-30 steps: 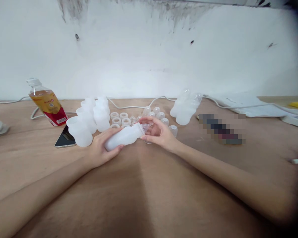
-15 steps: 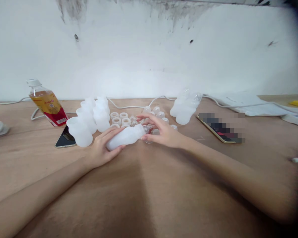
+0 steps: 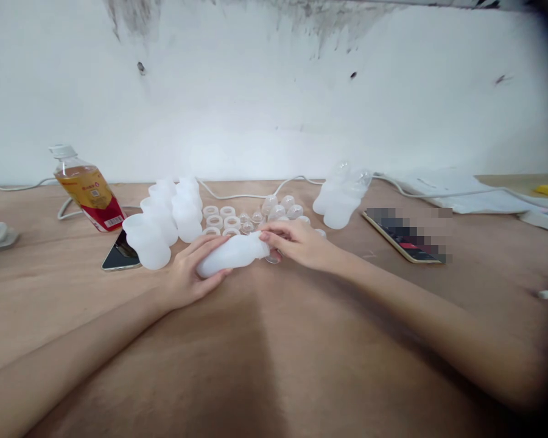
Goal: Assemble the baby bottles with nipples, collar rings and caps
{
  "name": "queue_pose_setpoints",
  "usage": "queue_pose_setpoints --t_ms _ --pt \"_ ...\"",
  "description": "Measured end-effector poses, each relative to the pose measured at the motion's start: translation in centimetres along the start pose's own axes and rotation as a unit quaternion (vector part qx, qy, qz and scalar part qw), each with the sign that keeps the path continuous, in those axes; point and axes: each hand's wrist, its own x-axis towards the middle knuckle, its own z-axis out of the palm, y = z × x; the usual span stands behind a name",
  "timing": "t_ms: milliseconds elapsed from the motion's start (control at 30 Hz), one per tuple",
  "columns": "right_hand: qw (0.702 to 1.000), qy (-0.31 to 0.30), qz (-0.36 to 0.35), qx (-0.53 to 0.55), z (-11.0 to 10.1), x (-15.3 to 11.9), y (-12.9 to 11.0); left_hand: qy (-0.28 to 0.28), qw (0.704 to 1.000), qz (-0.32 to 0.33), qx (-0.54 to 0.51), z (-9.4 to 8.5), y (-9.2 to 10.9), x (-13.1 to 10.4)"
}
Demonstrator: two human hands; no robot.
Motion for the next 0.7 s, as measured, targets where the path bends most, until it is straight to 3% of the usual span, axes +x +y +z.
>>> queue_pose_setpoints --t_ms 200,467,700 --pt "0.995 -0.006 -0.079 -0.067 -1.2 -0.3 -0.7 0.005 1.0 -0.018 0.005 0.0 0.0 0.0" --pt "0.999 -0.015 0.015 -0.036 0.0 -0.1 -0.3 -0.002 1.0 -0.011 0.005 0.0 0.0 -0.1" --pt "0.989 0.01 -0.103 -0.103 -0.8 -0.2 -0.4 0.008 1.0 -0.015 0.005 0.0 0.4 0.2"
